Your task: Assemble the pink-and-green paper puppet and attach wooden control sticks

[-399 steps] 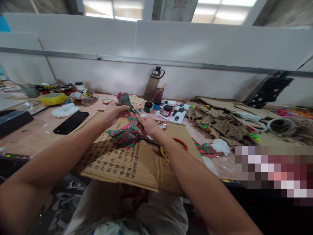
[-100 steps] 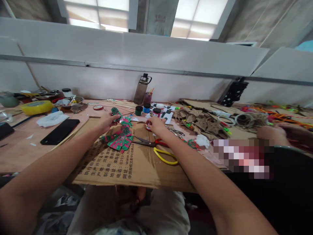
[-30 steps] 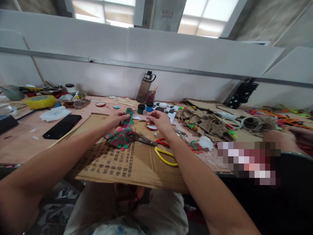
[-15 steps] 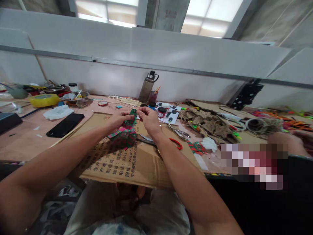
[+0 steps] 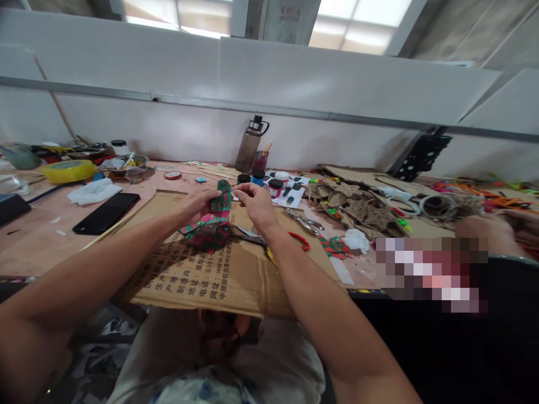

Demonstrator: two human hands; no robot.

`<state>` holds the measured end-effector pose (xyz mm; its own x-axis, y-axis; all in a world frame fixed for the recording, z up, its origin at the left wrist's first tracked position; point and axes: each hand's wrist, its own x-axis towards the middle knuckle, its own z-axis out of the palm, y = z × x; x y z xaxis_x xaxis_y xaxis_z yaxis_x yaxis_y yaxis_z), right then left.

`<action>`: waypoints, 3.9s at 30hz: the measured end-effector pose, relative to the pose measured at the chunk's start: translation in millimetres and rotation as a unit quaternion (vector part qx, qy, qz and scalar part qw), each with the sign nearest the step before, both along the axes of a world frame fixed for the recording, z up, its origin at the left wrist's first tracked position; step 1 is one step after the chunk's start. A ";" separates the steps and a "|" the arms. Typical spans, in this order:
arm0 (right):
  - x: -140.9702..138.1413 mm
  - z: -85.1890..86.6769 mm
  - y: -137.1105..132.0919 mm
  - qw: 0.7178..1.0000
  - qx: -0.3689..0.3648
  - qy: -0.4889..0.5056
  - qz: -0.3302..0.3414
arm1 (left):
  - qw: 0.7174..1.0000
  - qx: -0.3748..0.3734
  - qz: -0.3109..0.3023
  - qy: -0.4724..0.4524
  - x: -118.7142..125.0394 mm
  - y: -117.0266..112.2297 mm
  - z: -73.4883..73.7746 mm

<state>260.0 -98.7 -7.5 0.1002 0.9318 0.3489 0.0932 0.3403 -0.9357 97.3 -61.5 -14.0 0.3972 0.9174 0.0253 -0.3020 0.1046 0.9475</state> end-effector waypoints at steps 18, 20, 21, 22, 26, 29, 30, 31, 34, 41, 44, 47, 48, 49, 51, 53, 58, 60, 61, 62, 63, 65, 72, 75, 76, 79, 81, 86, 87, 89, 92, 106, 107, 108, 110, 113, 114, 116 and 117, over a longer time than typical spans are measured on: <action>1.7 -4.1 3.1 1.000 -0.009 -0.025 0.015 | 0.999 0.027 -0.042 -0.018 -5.3 2.0 0.1; 2.0 -5.0 3.6 0.999 -0.010 -0.031 0.016 | 0.999 0.030 -0.040 -0.010 -5.4 2.2 0.2; 2.2 -5.6 3.9 0.999 -0.010 -0.033 0.017 | 0.999 0.030 -0.039 -0.006 -5.4 2.3 0.2; 2.4 -6.2 4.3 0.999 -0.009 -0.034 0.018 | 0.999 0.031 -0.041 -0.003 -5.3 2.2 0.2; 3.1 -8.0 6.5 0.999 -0.008 -0.029 0.021 | 0.998 0.042 -0.048 0.003 -5.9 0.0 1.0; 2.8 -7.3 6.5 0.999 -0.012 -0.034 0.023 | 0.997 0.063 -0.042 0.014 -7.2 -1.7 2.6; 2.4 -6.6 5.9 0.999 -0.013 -0.038 0.024 | 0.997 0.071 -0.037 0.020 -7.8 -1.7 3.0; 1.8 -5.8 5.0 0.999 -0.014 -0.041 0.026 | 0.996 0.079 -0.031 0.027 -8.3 -1.2 3.2; -1.0 -3.6 1.0 0.998 -0.023 -0.039 0.034 | 0.993 0.110 -0.010 0.043 -9.9 1.6 2.5; -6.7 -2.4 -5.4 0.995 -0.060 -0.065 0.052 | 0.990 0.125 0.026 0.062 -12.3 4.0 0.3; -6.9 -1.5 -6.1 0.995 -0.056 -0.065 0.042 | 0.993 0.102 0.014 0.053 -12.9 2.2 1.9; -6.8 0.3 -6.7 0.996 -0.054 -0.063 0.036 | 0.996 0.078 -0.004 0.033 -13.2 2.0 2.8; -6.8 0.8 -6.9 0.996 -0.054 -0.063 0.035 | 0.997 0.074 -0.006 0.025 -13.2 2.5 2.8; -6.8 1.2 -7.0 0.996 -0.053 -0.064 0.035 | 0.997 0.071 -0.006 0.018 -13.1 3.0 2.8; -6.9 1.6 -7.3 0.996 -0.051 -0.068 0.034 | 0.998 0.063 -0.004 0.003 -12.7 4.0 2.8; -6.8 1.6 -7.4 0.996 -0.048 -0.071 0.036 | 0.998 0.054 -0.005 -0.011 -12.1 4.3 3.4; -5.8 1.7 -7.0 0.995 -0.043 -0.085 0.036 | 0.998 0.055 -0.005 -0.019 -11.5 3.2 4.6; -5.6 2.1 -6.7 0.994 -0.039 -0.096 0.035 | 0.997 0.070 -0.005 -0.007 -12.0 3.1 4.2; -5.5 2.2 -6.5 0.993 -0.035 -0.102 0.036 | 0.997 0.076 -0.004 -0.003 -12.2 3.1 4.0; -5.6 2.2 -6.4 0.993 -0.030 -0.109 0.037 | 0.997 0.078 0.000 -0.002 -12.4 3.0 3.9; -5.6 2.1 -6.4 0.992 -0.024 -0.115 0.039 | 0.997 0.076 0.005 -0.004 -12.5 2.8 4.1; -5.9 1.5 -6.5 0.991 -0.016 -0.129 0.042 | 0.997 0.067 0.022 -0.011 -12.3 2.0 4.9; -5.1 0.7 -6.1 0.987 0.017 -0.158 0.011 | 0.996 0.079 0.041 -0.011 -10.7 -1.8 8.0; -3.4 1.6 -4.2 0.988 0.041 -0.146 -0.021 | 0.994 0.103 0.035 0.002 -10.5 -0.5 6.0; -2.7 1.7 -3.6 0.988 0.046 -0.143 -0.028 | 0.994 0.106 0.033 0.009 -10.6 0.4 4.9; -1.0 1.1 -2.1 0.988 0.053 -0.139 -0.033 | 0.993 0.109 0.028 0.037 -11.1 2.9 1.4; -0.4 0.4 -1.9 0.988 0.058 -0.138 -0.036 | 0.991 0.115 0.024 0.059 -11.8 3.3 0.1; -0.4 0.0 -3.6 0.988 0.071 -0.124 -0.061 | 0.984 0.143 0.019 0.108 -12.0 -1.2 2.2; -0.4 0.1 -4.0 0.988 0.072 -0.122 -0.062 | 0.981 0.151 0.017 0.117 -11.5 -2.3 2.9; -0.4 0.1 -4.5 0.988 0.074 -0.119 -0.060 | 0.977 0.168 0.011 0.132 -10.3 -4.2 4.2; -0.2 -0.6 -3.9 0.989 0.072 -0.115 -0.059 | 0.970 0.191 0.007 0.147 -8.6 -5.5 4.9; 1.9 -3.4 -1.0 0.985 0.099 -0.119 -0.080 | 0.941 0.284 -0.004 0.184 -6.7 -13.2 10.9; 1.8 -3.8 -0.9 0.985 0.103 -0.113 -0.079 | 0.938 0.292 -0.004 0.189 -6.8 -13.6 11.5; 1.7 -4.2 -0.7 0.986 0.106 -0.106 -0.077 | 0.934 0.299 -0.005 0.193 -6.9 -14.0 11.9; 1.3 -5.0 -0.4 0.987 0.110 -0.090 -0.069 | 0.928 0.312 -0.007 0.202 -7.1 -14.3 11.9; 0.7 -5.6 -0.2 0.988 0.119 -0.077 -0.061 | 0.907 0.356 0.010 0.225 -7.4 -13.9 10.7; 0.6 -5.6 -0.3 0.987 0.125 -0.077 -0.060 | 0.896 0.377 0.021 0.235 -7.5 -13.7 10.3; 0.7 -5.2 -1.0 0.984 0.144 -0.083 -0.061 | 0.869 0.420 0.046 0.257 -7.9 -13.6 10.3; 0.9 -4.9 -1.5 0.981 0.158 -0.090 -0.065 | 0.855 0.439 0.059 0.268 -8.2 -14.0 10.6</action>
